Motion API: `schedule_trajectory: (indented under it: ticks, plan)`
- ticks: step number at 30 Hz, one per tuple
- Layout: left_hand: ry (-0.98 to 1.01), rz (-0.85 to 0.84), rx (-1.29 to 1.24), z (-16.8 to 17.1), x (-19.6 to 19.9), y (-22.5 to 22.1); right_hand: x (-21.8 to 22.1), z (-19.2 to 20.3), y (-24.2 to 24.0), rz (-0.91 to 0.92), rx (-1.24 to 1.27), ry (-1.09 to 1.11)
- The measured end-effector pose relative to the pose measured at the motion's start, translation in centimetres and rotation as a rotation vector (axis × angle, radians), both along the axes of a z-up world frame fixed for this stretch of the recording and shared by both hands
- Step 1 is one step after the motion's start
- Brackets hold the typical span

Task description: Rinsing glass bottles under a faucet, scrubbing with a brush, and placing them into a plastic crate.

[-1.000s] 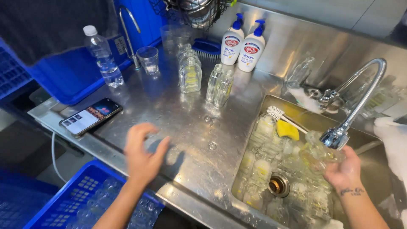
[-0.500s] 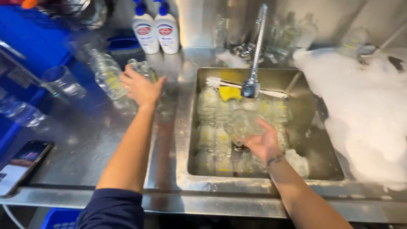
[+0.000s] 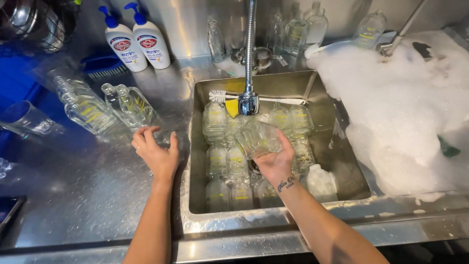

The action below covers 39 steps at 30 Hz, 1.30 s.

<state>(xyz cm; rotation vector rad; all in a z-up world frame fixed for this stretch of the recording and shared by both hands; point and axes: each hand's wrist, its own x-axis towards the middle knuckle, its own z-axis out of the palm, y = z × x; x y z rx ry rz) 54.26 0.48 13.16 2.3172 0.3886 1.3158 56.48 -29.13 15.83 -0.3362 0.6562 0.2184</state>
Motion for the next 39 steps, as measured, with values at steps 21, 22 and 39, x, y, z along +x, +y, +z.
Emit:
schedule_trajectory:
  ticks: [21, 22, 39]
  plan:
    - [0.126, -0.095, -0.151, 1.7, -0.5, -0.5, 0.9, -1.4, 0.4, -0.010, 0.061, -0.012]
    - [0.129, -0.103, -0.160, 1.9, -0.6, -0.6, 1.0, -1.8, 0.3, -0.012, 0.057, -0.005]
    - [0.189, -0.139, -0.213, 2.0, -0.6, -0.8, 0.3, -0.3, 0.4, 0.026, 0.097, 0.015]
